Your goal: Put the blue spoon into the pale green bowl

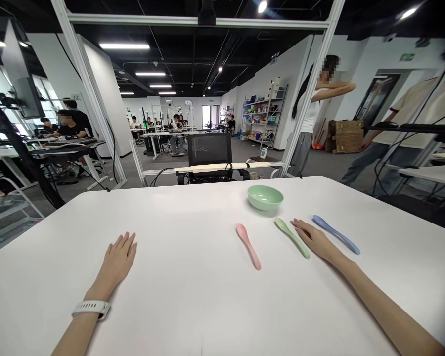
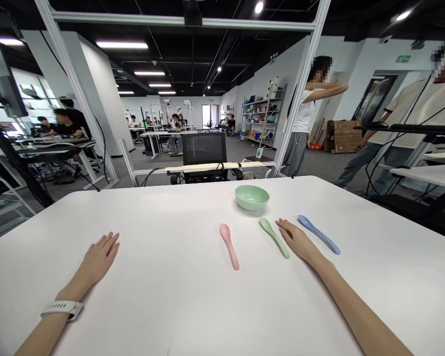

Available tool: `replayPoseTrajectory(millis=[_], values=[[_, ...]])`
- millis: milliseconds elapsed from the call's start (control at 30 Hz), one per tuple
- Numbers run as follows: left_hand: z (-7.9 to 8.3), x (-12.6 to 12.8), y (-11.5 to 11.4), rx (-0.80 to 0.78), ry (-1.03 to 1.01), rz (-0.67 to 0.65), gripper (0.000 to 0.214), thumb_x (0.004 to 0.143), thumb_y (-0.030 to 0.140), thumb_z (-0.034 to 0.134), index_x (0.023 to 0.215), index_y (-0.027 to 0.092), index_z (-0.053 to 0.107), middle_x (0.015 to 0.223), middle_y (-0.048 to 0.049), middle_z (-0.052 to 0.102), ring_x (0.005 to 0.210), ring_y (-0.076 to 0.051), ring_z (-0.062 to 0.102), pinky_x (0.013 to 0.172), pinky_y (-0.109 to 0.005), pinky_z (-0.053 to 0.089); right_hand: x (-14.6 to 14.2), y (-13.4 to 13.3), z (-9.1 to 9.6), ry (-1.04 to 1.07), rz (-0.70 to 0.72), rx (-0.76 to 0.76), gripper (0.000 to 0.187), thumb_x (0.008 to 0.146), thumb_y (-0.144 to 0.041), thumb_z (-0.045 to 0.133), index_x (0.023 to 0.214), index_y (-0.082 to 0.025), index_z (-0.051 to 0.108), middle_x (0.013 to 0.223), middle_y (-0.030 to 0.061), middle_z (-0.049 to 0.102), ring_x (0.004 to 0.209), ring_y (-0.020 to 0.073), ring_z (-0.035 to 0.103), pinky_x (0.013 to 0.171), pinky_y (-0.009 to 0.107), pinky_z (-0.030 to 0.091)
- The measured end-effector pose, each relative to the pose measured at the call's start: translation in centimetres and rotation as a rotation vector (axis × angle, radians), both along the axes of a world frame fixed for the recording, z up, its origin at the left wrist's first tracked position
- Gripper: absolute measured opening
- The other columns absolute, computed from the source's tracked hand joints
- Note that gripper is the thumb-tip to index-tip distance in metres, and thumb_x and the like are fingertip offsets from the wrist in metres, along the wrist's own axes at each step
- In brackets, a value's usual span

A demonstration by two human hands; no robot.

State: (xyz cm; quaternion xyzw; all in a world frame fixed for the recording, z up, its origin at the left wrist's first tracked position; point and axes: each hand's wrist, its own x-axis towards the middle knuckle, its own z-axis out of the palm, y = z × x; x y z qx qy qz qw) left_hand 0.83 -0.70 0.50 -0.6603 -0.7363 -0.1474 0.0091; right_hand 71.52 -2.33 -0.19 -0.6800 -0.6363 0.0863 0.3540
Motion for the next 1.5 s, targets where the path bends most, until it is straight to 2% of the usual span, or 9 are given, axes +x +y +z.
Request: replayPoseTrajectory(millis=[133,500,667,800,867,1000,1100,1300,1500], values=[[0.2,0.1,-0.1,-0.032,0.001,0.005,0.083,0.11,0.049,0.016,0.172,0.01,0.056,0.185,-0.0199,0.048,0.175,-0.034,0.041,0.144,-0.057,0.029,0.3,0.1,-0.2,0.0,0.002,-0.009,0.046,0.098,-0.048,0.057,0.12,-0.023,0.088,0.153,0.0156,0.08,0.157,0.0394,0.065,0.137,0.058,0.045],[-0.4,-0.5,0.2,0.03,0.004,-0.019,0.078,0.11,0.048,0.021,0.168,0.013,0.061,0.179,-0.021,0.056,0.171,-0.036,0.047,0.14,-0.062,0.035,0.7,0.1,0.1,-0.068,-0.013,-0.005,0.055,0.1,-0.049,0.052,0.133,-0.018,0.084,0.156,0.0201,0.077,0.155,0.041,0.065,0.136,0.058,0.046],[-0.6,-0.7,0.4,0.006,0.022,-0.019,0.078,0.111,0.046,0.021,0.169,0.012,0.06,0.181,-0.021,0.053,0.172,-0.036,0.046,0.141,-0.063,0.035,3.8,-1.0,1.9,-0.269,-0.321,0.029,0.063,0.106,-0.045,0.041,0.147,-0.013,0.077,0.151,0.0247,0.077,0.146,0.0443,0.069,0.124,0.06,0.054],[-0.5,-0.6,0.4,-0.02,0.029,-0.009,0.079,0.112,0.046,0.019,0.171,0.011,0.057,0.184,-0.0201,0.049,0.174,-0.035,0.043,0.142,-0.06,0.032,6.7,-2.4,2.4,-0.407,-0.607,-0.158,0.065,0.103,-0.043,0.046,0.142,-0.005,0.08,0.143,0.035,0.076,0.137,0.0534,0.07,0.11,0.063,0.06],[-0.4,-0.5,0.4,-0.035,0.032,-0.003,0.079,0.112,0.046,0.017,0.172,0.01,0.055,0.185,-0.0198,0.047,0.175,-0.035,0.042,0.143,-0.059,0.031,7.6,-2.9,2.4,-0.382,-0.648,-0.242,0.059,0.099,-0.045,0.051,0.13,-0.009,0.086,0.136,0.0344,0.079,0.131,0.0541,0.073,0.104,0.062,0.061],[-0.5,-0.5,0.4,-0.027,0.042,0.012,0.075,0.113,0.045,0.022,0.172,0.014,0.056,0.185,-0.0176,0.049,0.174,-0.032,0.042,0.143,-0.055,0.032,8.1,-3.4,2.5,-0.172,-0.599,-0.289,0.033,0.09,-0.045,0.057,0.089,-0.027,0.085,0.111,0.0247,0.086,0.108,0.0497,0.08,0.085,0.057,0.062],[-0.6,-0.7,0.4,-0.02,0.044,0.01,0.074,0.112,0.044,0.024,0.172,0.015,0.057,0.184,-0.0172,0.05,0.174,-0.031,0.044,0.142,-0.055,0.033,7.6,-3.6,3.0,-0.046,-0.607,-0.211,0.026,0.086,-0.047,0.059,0.075,-0.031,0.076,0.1,0.022,0.085,0.097,0.0473,0.079,0.077,0.054,0.059],[-0.7,-0.7,0.4,0.004,0.043,-0.009,0.074,0.112,0.046,0.024,0.17,0.016,0.059,0.182,-0.0177,0.053,0.172,-0.033,0.046,0.141,-0.059,0.036,5.0,-1.9,6.5,-0.069,-0.531,0.092,0.039,0.09,-0.052,0.061,0.093,-0.022,0.085,0.102,0.0235,0.084,0.097,0.0418,0.076,0.091,0.051,0.057],[-0.9,-0.7,0.4,0.017,0.036,-0.015,0.075,0.112,0.045,0.022,0.17,0.014,0.059,0.182,-0.0196,0.053,0.172,-0.035,0.046,0.14,-0.063,0.036,0.2,3.1,11.0,-0.21,-0.354,0.06,0.047,0.098,-0.044,0.063,0.115,-0.009,0.09,0.116,0.0252,0.085,0.1,0.0352,0.075,0.092,0.042,0.054]])
